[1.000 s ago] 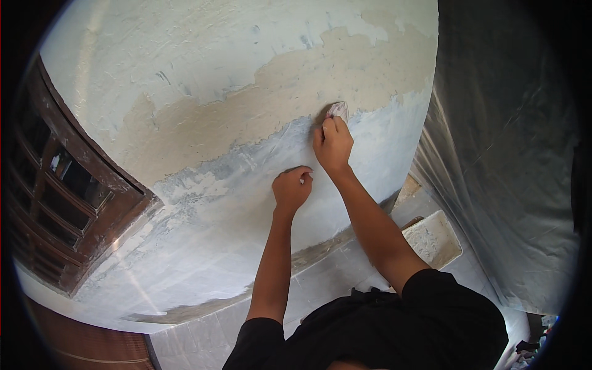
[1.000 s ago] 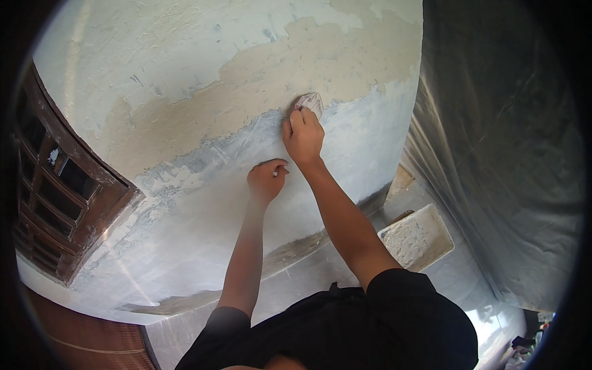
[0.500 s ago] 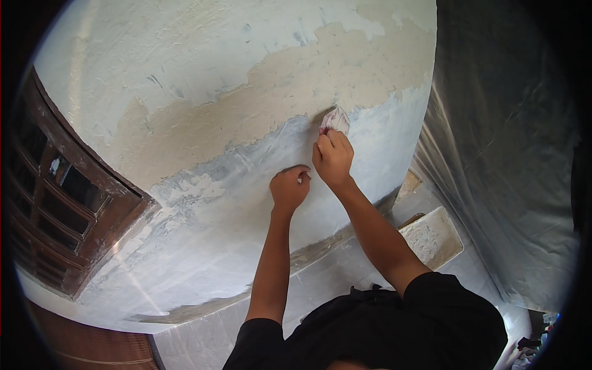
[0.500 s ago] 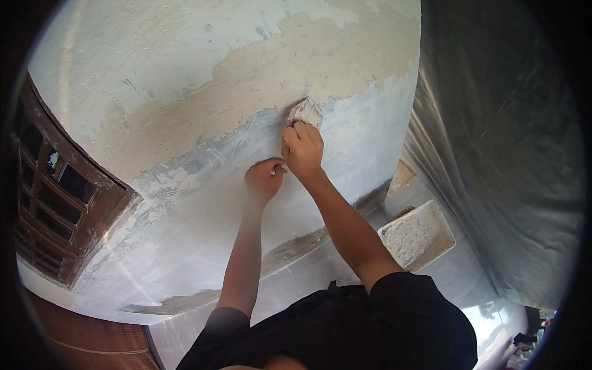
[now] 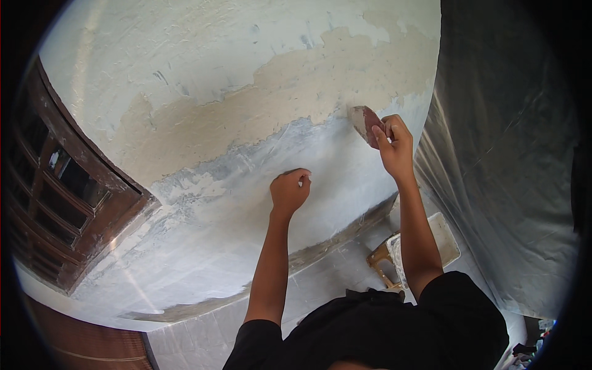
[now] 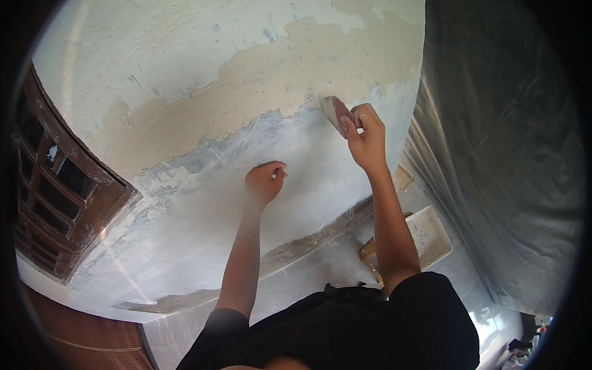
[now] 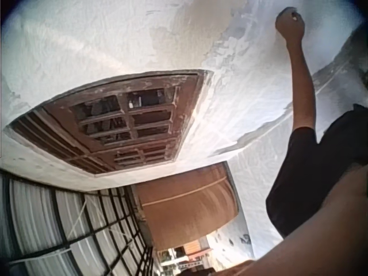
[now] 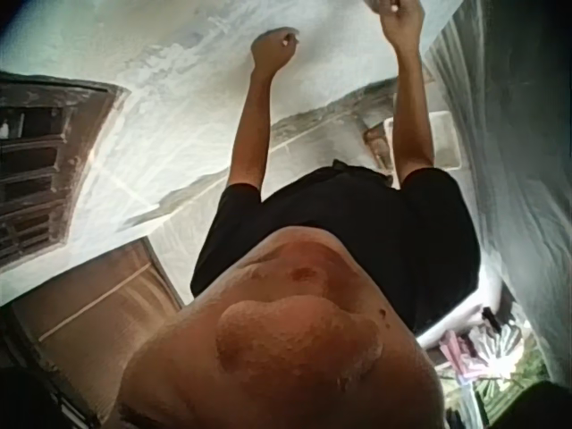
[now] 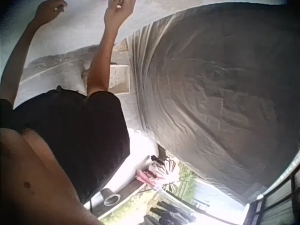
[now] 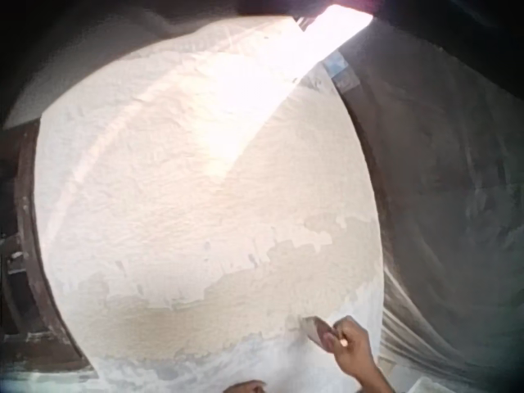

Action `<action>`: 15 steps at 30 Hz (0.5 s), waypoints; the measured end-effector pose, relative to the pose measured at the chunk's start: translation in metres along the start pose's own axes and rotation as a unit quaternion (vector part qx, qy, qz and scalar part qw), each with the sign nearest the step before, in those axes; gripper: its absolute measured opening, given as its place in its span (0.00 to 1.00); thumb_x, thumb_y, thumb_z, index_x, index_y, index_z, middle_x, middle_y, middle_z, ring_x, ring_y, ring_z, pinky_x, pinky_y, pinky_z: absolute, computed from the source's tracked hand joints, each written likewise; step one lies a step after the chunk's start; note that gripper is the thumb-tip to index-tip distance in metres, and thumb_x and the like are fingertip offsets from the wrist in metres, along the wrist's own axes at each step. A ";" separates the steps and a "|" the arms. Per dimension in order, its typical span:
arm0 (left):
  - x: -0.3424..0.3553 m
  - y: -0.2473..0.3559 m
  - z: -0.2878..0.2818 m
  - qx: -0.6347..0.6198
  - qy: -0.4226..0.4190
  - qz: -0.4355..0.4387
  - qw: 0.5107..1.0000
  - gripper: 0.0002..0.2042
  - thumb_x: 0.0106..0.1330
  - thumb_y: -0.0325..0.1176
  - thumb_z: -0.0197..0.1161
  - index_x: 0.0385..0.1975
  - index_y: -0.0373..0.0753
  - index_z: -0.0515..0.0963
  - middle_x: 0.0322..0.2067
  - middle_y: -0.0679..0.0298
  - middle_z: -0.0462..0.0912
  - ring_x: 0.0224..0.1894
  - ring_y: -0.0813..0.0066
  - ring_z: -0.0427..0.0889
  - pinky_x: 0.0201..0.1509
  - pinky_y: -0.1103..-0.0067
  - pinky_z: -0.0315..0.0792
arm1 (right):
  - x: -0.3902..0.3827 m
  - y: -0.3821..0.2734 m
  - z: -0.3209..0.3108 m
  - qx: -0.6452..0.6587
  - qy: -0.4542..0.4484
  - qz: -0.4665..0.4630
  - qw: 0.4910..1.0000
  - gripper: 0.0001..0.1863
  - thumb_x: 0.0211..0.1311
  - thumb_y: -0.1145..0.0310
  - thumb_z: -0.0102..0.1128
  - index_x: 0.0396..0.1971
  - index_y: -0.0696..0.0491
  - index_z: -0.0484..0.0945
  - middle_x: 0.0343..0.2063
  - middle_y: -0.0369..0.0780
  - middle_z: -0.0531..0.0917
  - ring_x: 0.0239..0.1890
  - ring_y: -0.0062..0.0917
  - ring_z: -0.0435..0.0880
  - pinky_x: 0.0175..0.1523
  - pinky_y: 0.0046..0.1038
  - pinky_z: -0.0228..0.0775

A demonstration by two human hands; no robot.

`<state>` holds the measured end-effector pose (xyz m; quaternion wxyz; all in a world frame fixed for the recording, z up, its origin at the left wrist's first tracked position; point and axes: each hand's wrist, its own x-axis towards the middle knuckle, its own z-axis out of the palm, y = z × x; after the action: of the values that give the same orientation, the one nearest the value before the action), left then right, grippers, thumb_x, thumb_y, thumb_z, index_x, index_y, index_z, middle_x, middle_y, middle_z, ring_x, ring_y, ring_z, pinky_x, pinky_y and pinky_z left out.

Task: The person applies wall filler from a container onto an indoor wall surface with a putty knife, smoothing it out as they go.

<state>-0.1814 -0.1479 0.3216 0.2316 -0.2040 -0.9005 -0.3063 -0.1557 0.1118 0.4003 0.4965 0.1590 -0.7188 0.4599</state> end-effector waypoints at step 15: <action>0.002 -0.001 0.001 0.004 0.012 -0.015 1.000 0.06 0.60 0.32 0.57 0.29 0.47 0.83 0.23 0.73 0.85 0.26 0.76 0.84 0.33 0.80 0.74 | 0.102 -0.012 -0.026 -0.146 -0.393 -0.148 0.896 0.14 0.48 0.87 0.56 0.34 0.58 0.81 0.31 0.43 0.83 0.34 0.36 0.83 0.39 0.32 0.75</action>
<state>-0.1835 -0.1471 0.3213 0.2382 -0.1855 -0.9020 -0.3087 -0.1797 0.1499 0.4957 0.2534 0.3568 -0.8827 0.1713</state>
